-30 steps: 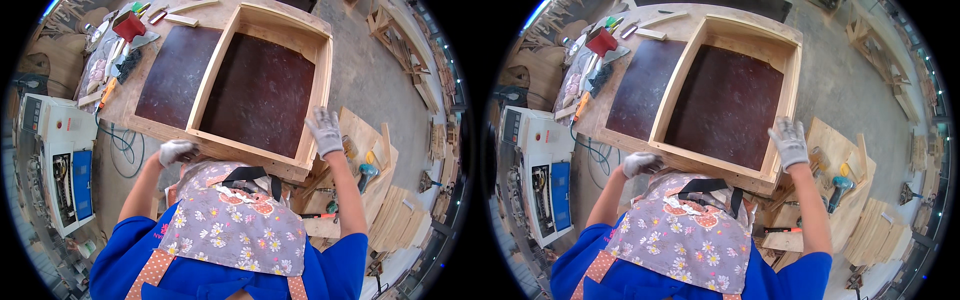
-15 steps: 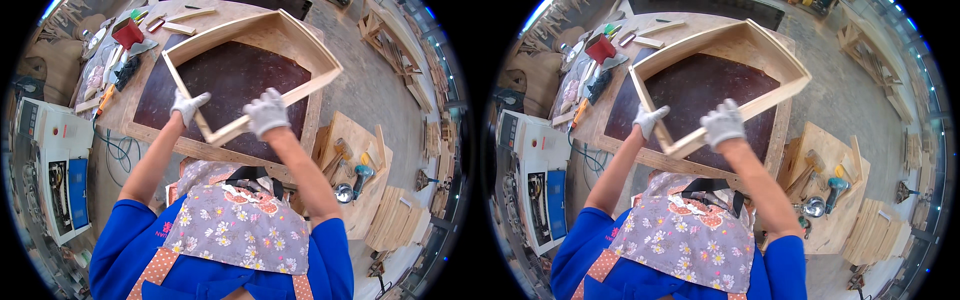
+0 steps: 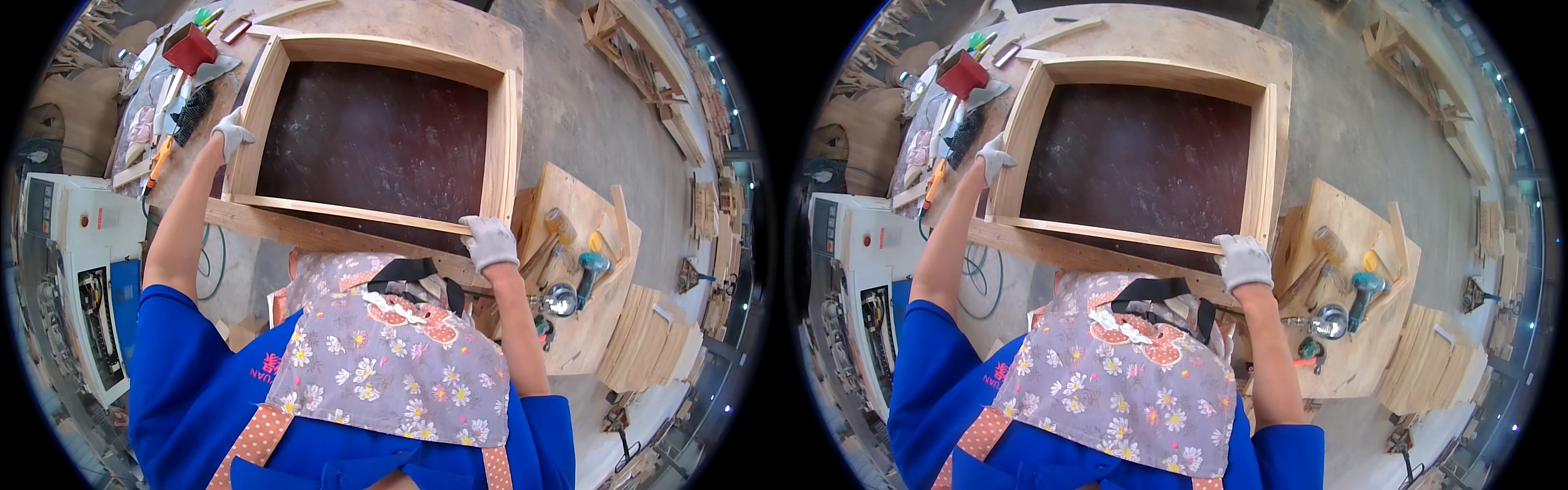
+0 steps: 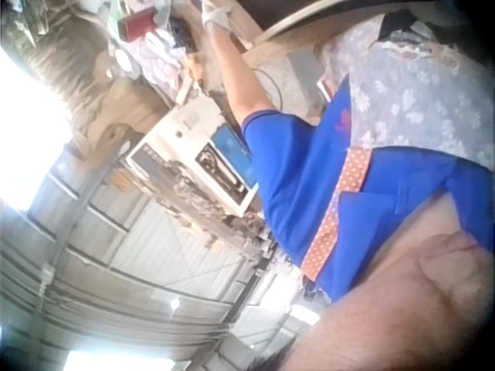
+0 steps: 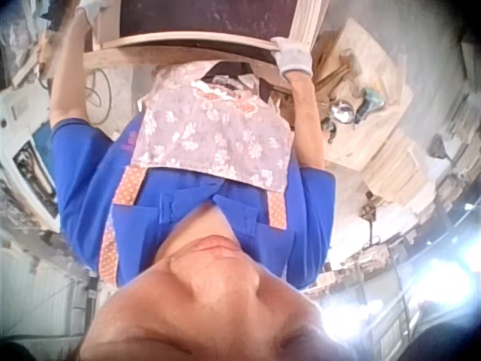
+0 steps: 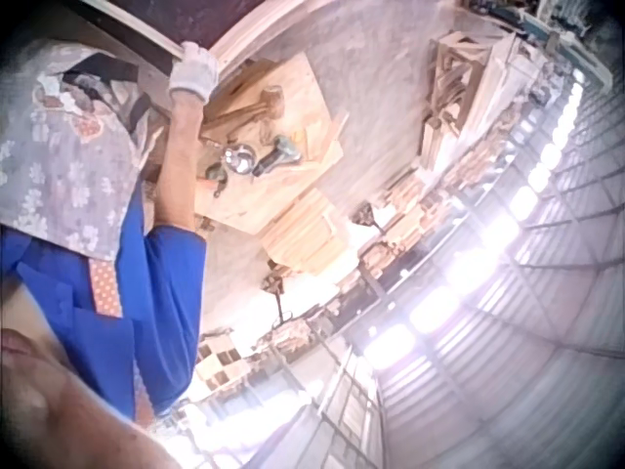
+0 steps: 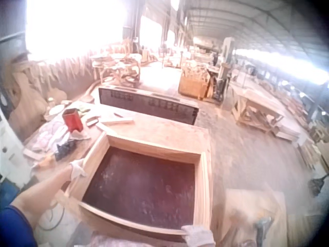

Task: The person assembles a wooden box by fitting side panels into a base frame. They use a hammer to tap the joints into place and repeatedly lift and rotate the structure to check alignment. The person also handles loose wooden planks and a metal chisel during the process.

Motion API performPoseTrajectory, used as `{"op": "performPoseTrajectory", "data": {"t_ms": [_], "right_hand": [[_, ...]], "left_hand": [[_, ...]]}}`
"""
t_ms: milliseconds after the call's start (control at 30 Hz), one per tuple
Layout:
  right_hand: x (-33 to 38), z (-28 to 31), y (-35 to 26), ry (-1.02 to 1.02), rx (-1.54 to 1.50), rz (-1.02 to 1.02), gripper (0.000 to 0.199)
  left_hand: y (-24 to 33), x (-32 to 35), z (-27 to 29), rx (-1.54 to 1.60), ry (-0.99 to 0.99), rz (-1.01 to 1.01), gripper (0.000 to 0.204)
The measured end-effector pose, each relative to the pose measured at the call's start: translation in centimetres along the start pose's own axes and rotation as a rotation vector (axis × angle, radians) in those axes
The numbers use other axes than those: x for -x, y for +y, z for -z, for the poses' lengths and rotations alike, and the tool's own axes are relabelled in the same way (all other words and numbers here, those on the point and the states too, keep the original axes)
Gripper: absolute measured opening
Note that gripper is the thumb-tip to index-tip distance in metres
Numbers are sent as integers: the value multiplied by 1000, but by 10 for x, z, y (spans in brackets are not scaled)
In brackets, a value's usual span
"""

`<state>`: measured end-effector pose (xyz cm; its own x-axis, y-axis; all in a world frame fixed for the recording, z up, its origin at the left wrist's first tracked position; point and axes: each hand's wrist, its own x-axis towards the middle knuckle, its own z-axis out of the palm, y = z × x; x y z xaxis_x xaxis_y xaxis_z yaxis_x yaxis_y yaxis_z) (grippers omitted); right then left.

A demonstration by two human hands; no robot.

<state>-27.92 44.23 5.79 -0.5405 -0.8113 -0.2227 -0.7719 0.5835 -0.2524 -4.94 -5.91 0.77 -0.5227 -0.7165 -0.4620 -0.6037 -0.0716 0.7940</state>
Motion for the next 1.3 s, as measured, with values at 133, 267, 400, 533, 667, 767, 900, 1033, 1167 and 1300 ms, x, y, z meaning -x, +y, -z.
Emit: {"op": "performPoseTrajectory", "data": {"t_ms": [133, 267, 400, 533, 667, 767, 900, 1033, 1167, 1300], "right_hand": [[13, 4, -12, -67, 4, -50, 28], [25, 3, -16, -96, -3, -85, 29], [30, 0, -17, -98, -20, -86, 30], [37, 0, -21, -90, -25, -97, 30], [38, -4, -18, -76, -48, -78, 30], [37, 21, -9, -79, -504, -127, 27], [17, 38, 47, 535, -1075, -467, 22], [9, 21, 77, 388, -899, -637, 38], [13, -22, 87, 294, -1098, -601, 54], [0, -46, 91, 227, -1054, -490, 78]], "left_hand": [[8, -3, -4, -33, -33, -4, 80], [10, 1, -9, -26, -28, -1, 79], [8, 9, -10, -8, -24, 58, 75], [4, 19, -10, 29, -45, 21, 72], [9, 22, -14, -9, -25, 20, 71], [-11, 8, -8, -149, 47, -85, 69], [-6, 13, -8, 13, -41, 1, 67], [12, 24, -9, 4, -115, 18, 56], [22, 28, 1, 208, -228, 85, 46], [23, 16, 11, 354, -272, 162, 53]]}}
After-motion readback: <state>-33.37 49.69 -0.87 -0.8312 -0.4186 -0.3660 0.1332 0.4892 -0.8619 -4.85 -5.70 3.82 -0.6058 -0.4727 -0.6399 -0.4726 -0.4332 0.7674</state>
